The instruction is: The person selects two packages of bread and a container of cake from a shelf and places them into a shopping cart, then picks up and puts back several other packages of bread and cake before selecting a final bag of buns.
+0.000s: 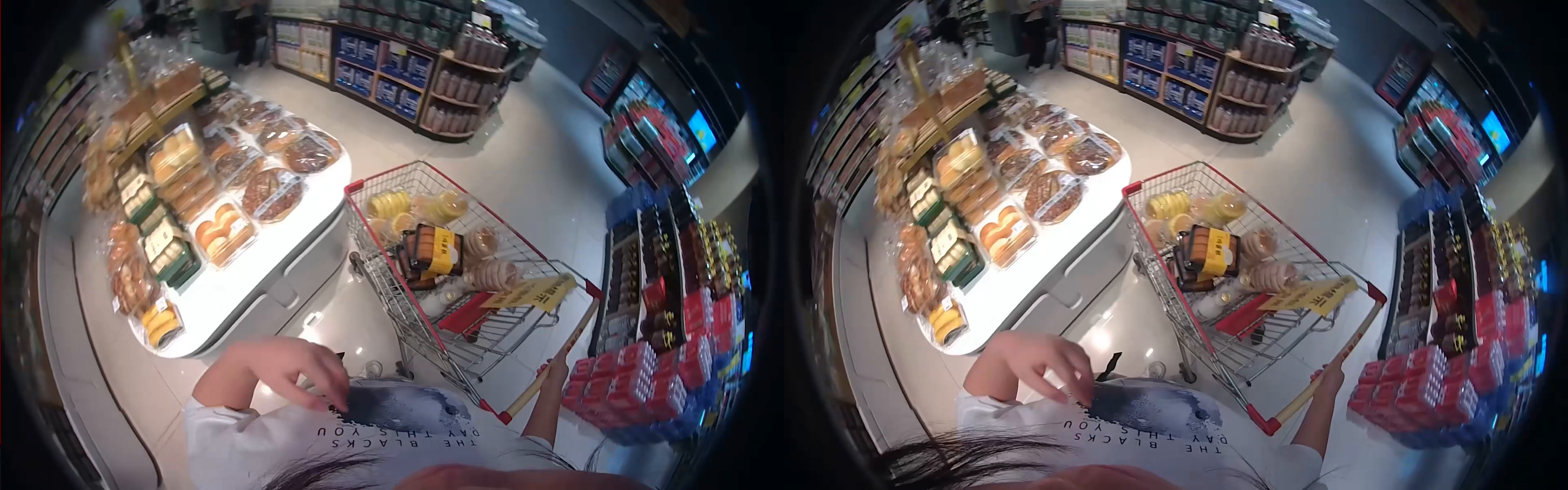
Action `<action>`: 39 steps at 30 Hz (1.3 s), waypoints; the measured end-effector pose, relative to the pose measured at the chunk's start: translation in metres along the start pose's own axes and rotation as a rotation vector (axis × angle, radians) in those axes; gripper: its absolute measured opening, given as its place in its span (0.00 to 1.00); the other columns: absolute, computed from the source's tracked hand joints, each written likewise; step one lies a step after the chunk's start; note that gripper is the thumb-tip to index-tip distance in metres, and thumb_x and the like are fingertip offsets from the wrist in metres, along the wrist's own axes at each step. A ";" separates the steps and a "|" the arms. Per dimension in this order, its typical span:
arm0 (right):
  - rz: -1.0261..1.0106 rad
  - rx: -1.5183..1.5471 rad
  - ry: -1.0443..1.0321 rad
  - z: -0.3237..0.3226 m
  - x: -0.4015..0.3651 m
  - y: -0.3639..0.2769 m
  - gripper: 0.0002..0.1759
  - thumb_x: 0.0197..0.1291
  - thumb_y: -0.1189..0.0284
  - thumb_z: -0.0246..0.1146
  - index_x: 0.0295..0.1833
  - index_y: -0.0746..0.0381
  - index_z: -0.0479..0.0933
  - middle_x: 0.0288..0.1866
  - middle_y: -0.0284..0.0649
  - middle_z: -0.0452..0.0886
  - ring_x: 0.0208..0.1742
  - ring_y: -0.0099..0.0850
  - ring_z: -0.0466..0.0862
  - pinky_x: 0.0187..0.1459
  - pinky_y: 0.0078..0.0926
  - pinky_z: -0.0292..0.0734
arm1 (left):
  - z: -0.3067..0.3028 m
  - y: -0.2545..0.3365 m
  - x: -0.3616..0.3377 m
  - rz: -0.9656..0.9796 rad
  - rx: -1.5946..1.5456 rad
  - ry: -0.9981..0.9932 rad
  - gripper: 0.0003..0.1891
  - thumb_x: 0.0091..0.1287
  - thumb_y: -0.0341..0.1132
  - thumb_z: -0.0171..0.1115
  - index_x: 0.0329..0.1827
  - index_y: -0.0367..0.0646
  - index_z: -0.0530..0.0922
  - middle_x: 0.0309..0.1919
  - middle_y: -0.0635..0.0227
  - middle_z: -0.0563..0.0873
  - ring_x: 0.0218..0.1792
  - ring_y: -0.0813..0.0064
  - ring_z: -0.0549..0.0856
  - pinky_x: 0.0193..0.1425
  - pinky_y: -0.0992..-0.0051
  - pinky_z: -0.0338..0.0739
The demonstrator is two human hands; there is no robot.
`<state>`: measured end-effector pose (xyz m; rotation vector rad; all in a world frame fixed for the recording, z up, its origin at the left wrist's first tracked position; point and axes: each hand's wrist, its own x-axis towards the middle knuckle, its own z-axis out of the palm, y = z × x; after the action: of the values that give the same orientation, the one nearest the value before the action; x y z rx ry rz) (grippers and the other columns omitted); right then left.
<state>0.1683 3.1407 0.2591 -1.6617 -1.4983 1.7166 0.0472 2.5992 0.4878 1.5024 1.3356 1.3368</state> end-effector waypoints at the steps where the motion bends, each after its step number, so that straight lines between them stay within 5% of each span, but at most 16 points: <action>1: -0.015 0.008 -0.001 0.001 0.000 0.001 0.34 0.54 0.40 0.52 0.28 0.65 0.65 0.13 0.38 0.65 0.10 0.31 0.68 0.12 0.26 0.65 | 0.013 -0.002 -0.013 -0.225 0.101 0.092 0.10 0.61 0.33 0.58 0.41 0.37 0.80 0.37 0.60 0.82 0.38 0.65 0.80 0.43 0.71 0.72; 4: -0.048 0.084 -0.084 -0.002 0.009 0.005 0.31 0.53 0.43 0.57 0.30 0.63 0.64 0.17 0.37 0.62 0.12 0.29 0.66 0.13 0.24 0.66 | 0.041 0.013 -0.036 -0.797 0.441 0.213 0.10 0.62 0.37 0.54 0.37 0.42 0.82 0.33 0.64 0.82 0.36 0.65 0.80 0.40 0.68 0.73; 5: -0.070 0.120 -0.104 -0.003 0.015 0.008 0.29 0.52 0.45 0.58 0.30 0.62 0.64 0.18 0.36 0.62 0.13 0.28 0.66 0.14 0.24 0.66 | 0.053 0.008 -0.049 -0.851 0.568 0.196 0.11 0.61 0.38 0.54 0.35 0.43 0.82 0.33 0.64 0.82 0.35 0.64 0.80 0.39 0.66 0.74; 8: -0.127 0.122 -0.121 0.000 -0.002 0.001 0.25 0.52 0.50 0.61 0.29 0.59 0.61 0.19 0.33 0.61 0.13 0.26 0.64 0.14 0.22 0.63 | 0.088 0.019 -0.063 -1.144 0.914 -0.074 0.13 0.58 0.41 0.53 0.30 0.41 0.81 0.31 0.62 0.83 0.33 0.58 0.81 0.38 0.61 0.75; 14: -0.178 0.155 -0.239 0.000 0.035 0.006 0.18 0.54 0.62 0.62 0.39 0.61 0.62 0.20 0.32 0.59 0.15 0.24 0.63 0.14 0.20 0.62 | 0.172 0.042 -0.055 -1.327 1.104 -0.472 0.07 0.48 0.31 0.58 0.30 0.43 0.83 0.30 0.63 0.84 0.33 0.63 0.82 0.36 0.63 0.75; 18: -0.244 0.205 -0.195 0.002 0.034 0.009 0.18 0.54 0.64 0.60 0.43 0.62 0.62 0.23 0.35 0.61 0.17 0.26 0.64 0.16 0.21 0.62 | 0.215 0.044 -0.035 -1.208 1.172 -0.562 0.09 0.48 0.31 0.58 0.32 0.43 0.83 0.32 0.64 0.84 0.36 0.62 0.82 0.39 0.63 0.74; 25: -0.407 0.042 -0.274 0.004 0.039 0.010 0.21 0.56 0.57 0.57 0.40 0.66 0.71 0.28 0.44 0.71 0.23 0.38 0.71 0.26 0.33 0.68 | 0.280 0.064 -0.023 -1.167 1.065 -0.012 0.14 0.56 0.41 0.55 0.37 0.42 0.80 0.34 0.63 0.82 0.39 0.61 0.81 0.42 0.64 0.75; 31: -1.271 -0.685 0.033 0.005 0.069 0.002 0.24 0.56 0.52 0.55 0.40 0.65 0.76 0.35 0.49 0.76 0.32 0.47 0.75 0.36 0.40 0.70 | 0.381 0.034 -0.018 -1.157 0.673 0.719 0.19 0.61 0.46 0.54 0.49 0.42 0.76 0.41 0.59 0.81 0.42 0.61 0.80 0.48 0.66 0.74; 32: -1.428 -0.785 -0.009 0.012 0.076 0.002 0.25 0.55 0.51 0.54 0.40 0.64 0.76 0.36 0.50 0.77 0.34 0.49 0.76 0.38 0.41 0.71 | 0.399 0.024 -0.014 -1.183 0.559 0.848 0.20 0.61 0.46 0.54 0.50 0.42 0.76 0.41 0.58 0.81 0.43 0.61 0.80 0.49 0.66 0.74; 34: -1.567 -0.970 -0.404 0.016 0.054 -0.004 0.25 0.57 0.55 0.56 0.32 0.72 0.74 0.24 0.50 0.75 0.22 0.40 0.75 0.28 0.38 0.69 | 0.442 -0.006 -0.012 -1.247 0.352 1.074 0.22 0.61 0.47 0.53 0.51 0.41 0.75 0.43 0.58 0.80 0.46 0.61 0.79 0.50 0.66 0.73; 35: -1.236 -1.130 -0.630 -0.018 -0.030 -0.033 0.31 0.57 0.51 0.54 0.24 0.72 0.75 0.26 0.56 0.77 0.29 0.46 0.78 0.34 0.42 0.69 | 0.466 -0.029 -0.014 -1.284 0.264 1.173 0.22 0.60 0.47 0.53 0.51 0.40 0.75 0.45 0.57 0.80 0.47 0.60 0.79 0.51 0.66 0.73; 39: -1.314 -1.182 -0.649 -0.019 -0.031 -0.029 0.29 0.56 0.50 0.51 0.31 0.69 0.78 0.32 0.55 0.79 0.36 0.52 0.78 0.39 0.44 0.70 | 0.585 -0.112 -0.030 -1.615 0.172 1.214 0.23 0.58 0.48 0.54 0.49 0.39 0.77 0.45 0.55 0.81 0.48 0.58 0.79 0.52 0.64 0.73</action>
<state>0.1807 3.1360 0.3032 0.1253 -3.1150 0.5020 0.5906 2.6646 0.2505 -0.7679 2.4296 0.8007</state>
